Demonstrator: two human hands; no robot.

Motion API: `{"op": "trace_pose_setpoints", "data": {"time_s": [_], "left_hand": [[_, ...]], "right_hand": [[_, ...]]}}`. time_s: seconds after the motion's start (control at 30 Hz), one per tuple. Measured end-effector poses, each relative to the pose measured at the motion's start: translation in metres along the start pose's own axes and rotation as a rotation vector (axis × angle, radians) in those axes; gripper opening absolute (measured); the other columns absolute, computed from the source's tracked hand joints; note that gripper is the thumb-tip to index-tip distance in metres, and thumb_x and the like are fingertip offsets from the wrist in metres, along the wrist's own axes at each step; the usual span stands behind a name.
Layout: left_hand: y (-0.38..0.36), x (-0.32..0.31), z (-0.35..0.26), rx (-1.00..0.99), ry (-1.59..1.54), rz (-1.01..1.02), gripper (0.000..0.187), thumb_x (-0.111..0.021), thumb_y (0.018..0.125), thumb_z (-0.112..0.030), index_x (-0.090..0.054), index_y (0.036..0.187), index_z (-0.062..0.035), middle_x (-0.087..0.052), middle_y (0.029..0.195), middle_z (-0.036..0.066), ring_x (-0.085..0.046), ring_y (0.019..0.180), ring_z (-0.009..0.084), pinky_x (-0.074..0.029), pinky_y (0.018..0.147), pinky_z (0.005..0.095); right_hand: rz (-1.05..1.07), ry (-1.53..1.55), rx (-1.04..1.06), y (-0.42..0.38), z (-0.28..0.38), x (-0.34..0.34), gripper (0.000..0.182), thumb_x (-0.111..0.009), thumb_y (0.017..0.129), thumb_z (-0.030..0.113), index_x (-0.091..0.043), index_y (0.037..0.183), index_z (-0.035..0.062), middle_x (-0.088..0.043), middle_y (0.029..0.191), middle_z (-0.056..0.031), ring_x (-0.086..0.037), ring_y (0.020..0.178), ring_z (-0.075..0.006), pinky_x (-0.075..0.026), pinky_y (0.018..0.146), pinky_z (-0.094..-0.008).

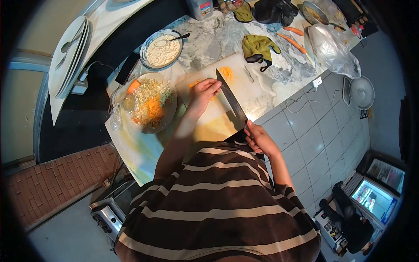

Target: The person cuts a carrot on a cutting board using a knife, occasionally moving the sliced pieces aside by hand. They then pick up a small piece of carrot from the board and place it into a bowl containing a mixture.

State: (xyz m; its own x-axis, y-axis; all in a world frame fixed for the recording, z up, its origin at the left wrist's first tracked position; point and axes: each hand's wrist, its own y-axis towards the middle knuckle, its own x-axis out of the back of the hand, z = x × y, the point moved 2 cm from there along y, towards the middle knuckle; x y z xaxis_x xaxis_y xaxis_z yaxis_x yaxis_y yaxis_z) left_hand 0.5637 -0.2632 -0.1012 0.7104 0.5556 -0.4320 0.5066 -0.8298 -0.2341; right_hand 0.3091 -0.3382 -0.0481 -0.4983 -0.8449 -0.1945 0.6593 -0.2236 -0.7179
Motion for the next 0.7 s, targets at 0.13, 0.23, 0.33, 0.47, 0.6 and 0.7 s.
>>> {"op": "trace_pose_setpoints", "data": {"time_s": [0.13, 0.23, 0.33, 0.47, 0.6, 0.7], "left_hand": [[0.005, 0.005, 0.005, -0.008, 0.045, 0.018, 0.021, -0.066, 0.095, -0.014, -0.065, 0.111, -0.0001, -0.069, 0.097, 0.004, -0.062, 0.086, 0.0091, -0.048, 0.077, 0.023], [0.02, 0.008, 0.008, -0.091, 0.266, 0.006, 0.02, -0.065, 0.096, -0.013, -0.066, 0.109, 0.001, -0.069, 0.096, 0.004, -0.063, 0.088, 0.0088, -0.049, 0.078, 0.0236], [0.04, 0.007, 0.006, -0.232, 0.543, -0.04, 0.019, -0.064, 0.094, -0.009, -0.067, 0.109, 0.0009, -0.07, 0.094, 0.006, -0.065, 0.087, 0.014, -0.05, 0.079, 0.0264], [0.049, -0.004, -0.015, -0.473, 1.128, 0.013, 0.025, -0.063, 0.088, -0.002, -0.068, 0.112, -0.0026, -0.068, 0.1, 0.011, -0.064, 0.094, 0.0288, -0.049, 0.087, 0.0363], [0.043, -0.006, -0.017, -0.609, 1.284, 0.012, 0.031, -0.06, 0.088, 0.0, -0.065, 0.118, -0.0037, -0.064, 0.11, 0.013, -0.058, 0.108, 0.0343, -0.045, 0.097, 0.0374], [0.028, -0.001, -0.016, -0.692, 1.165, -0.111, 0.03, -0.062, 0.088, -0.005, -0.064, 0.117, -0.005, -0.061, 0.114, 0.012, -0.055, 0.111, 0.032, -0.041, 0.099, 0.042]], "right_hand": [[0.041, 0.081, -0.014, -0.008, -0.004, 0.006, 0.053, -0.04, 0.101, 0.06, -0.042, 0.08, 0.0113, -0.038, 0.057, 0.0033, -0.027, 0.04, -0.0039, -0.019, 0.034, -0.0213], [0.0, 0.126, -0.01, -0.016, -0.006, 0.012, 0.052, -0.039, 0.101, 0.06, -0.04, 0.081, 0.012, -0.035, 0.057, 0.0038, -0.026, 0.039, -0.0041, -0.017, 0.033, -0.0212], [-0.028, 0.128, -0.014, -0.017, -0.01, 0.019, 0.052, -0.039, 0.101, 0.06, -0.04, 0.082, 0.012, -0.034, 0.057, 0.0038, -0.026, 0.039, -0.0042, -0.017, 0.033, -0.0215], [-0.039, 0.102, -0.029, -0.015, -0.016, 0.025, 0.053, -0.039, 0.101, 0.061, -0.042, 0.083, 0.0114, -0.036, 0.057, 0.0034, -0.027, 0.038, -0.0041, -0.018, 0.032, -0.0217], [-0.053, 0.119, 0.001, -0.019, -0.025, 0.027, 0.051, -0.038, 0.102, 0.059, -0.041, 0.081, 0.0126, -0.036, 0.056, 0.0032, -0.024, 0.037, -0.0042, -0.016, 0.031, -0.0214], [-0.064, -0.028, 0.074, -0.017, -0.036, 0.032, 0.052, -0.038, 0.104, 0.054, -0.045, 0.084, 0.0069, -0.039, 0.057, 0.0018, -0.032, 0.04, -0.0075, -0.026, 0.035, -0.0267]]}}
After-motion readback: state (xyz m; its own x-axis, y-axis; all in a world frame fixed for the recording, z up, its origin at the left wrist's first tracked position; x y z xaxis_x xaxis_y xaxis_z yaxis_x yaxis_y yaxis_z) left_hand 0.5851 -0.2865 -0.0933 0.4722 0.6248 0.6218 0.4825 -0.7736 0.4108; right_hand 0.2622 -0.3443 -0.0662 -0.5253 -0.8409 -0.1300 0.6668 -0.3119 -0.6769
